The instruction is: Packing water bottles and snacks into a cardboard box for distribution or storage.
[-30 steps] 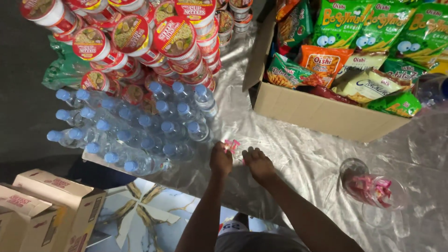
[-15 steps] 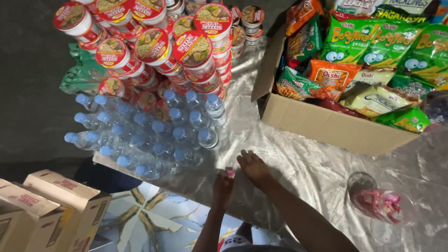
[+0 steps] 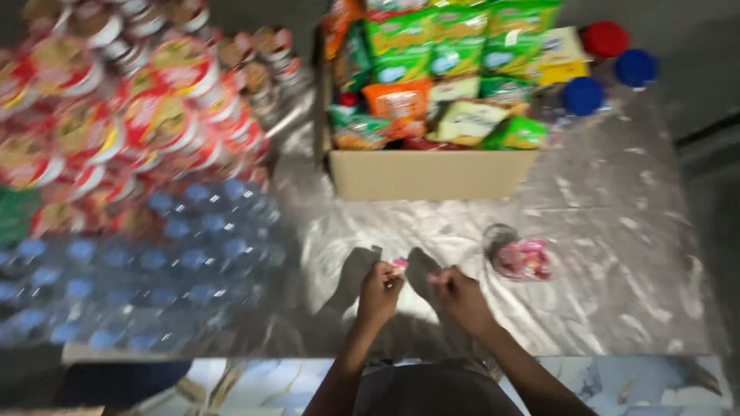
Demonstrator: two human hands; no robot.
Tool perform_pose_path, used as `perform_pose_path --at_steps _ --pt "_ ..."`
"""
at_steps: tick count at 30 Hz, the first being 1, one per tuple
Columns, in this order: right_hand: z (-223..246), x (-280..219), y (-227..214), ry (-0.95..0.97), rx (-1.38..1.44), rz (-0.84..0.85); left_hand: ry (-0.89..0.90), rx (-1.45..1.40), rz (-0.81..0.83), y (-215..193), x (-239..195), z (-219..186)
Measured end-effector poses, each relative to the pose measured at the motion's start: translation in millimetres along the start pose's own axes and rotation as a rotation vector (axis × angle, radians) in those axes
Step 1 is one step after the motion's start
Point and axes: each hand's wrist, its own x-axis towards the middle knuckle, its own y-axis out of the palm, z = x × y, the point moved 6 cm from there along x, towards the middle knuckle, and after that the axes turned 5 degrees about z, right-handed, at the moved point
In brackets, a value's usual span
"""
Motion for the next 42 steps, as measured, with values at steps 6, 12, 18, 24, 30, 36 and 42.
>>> perform_pose_path --at_steps 6,12,18,24,30,36,42 --pt "56.1 -44.9 -157.0 0.156 -0.285 -0.401 0.13 -0.192 0.349 107.5 28.5 -99.1" --pt "41.7 -50.8 -214.3 0.177 -0.255 -0.505 0.122 -0.073 0.474 182.3 37.3 -125.1" --pt "25.8 -49.1 -226.2 0.261 -0.203 -0.476 0.141 0.046 0.475 209.4 41.3 -150.3" --pt "26.0 -54.7 -241.6 0.282 -0.183 -0.456 0.273 0.21 0.432 232.5 55.1 -133.3" --pt "10.1 -58.3 -254.7 0.308 -0.165 -0.448 0.384 0.475 0.498 244.6 54.1 -163.6" --pt "10.9 -57.6 -257.3 0.264 -0.105 -0.425 0.433 0.514 0.495 249.9 59.7 -181.0" --pt "20.6 -50.1 -246.9 0.262 -0.105 -0.341 0.141 -0.018 0.791 261.7 66.6 -182.4"
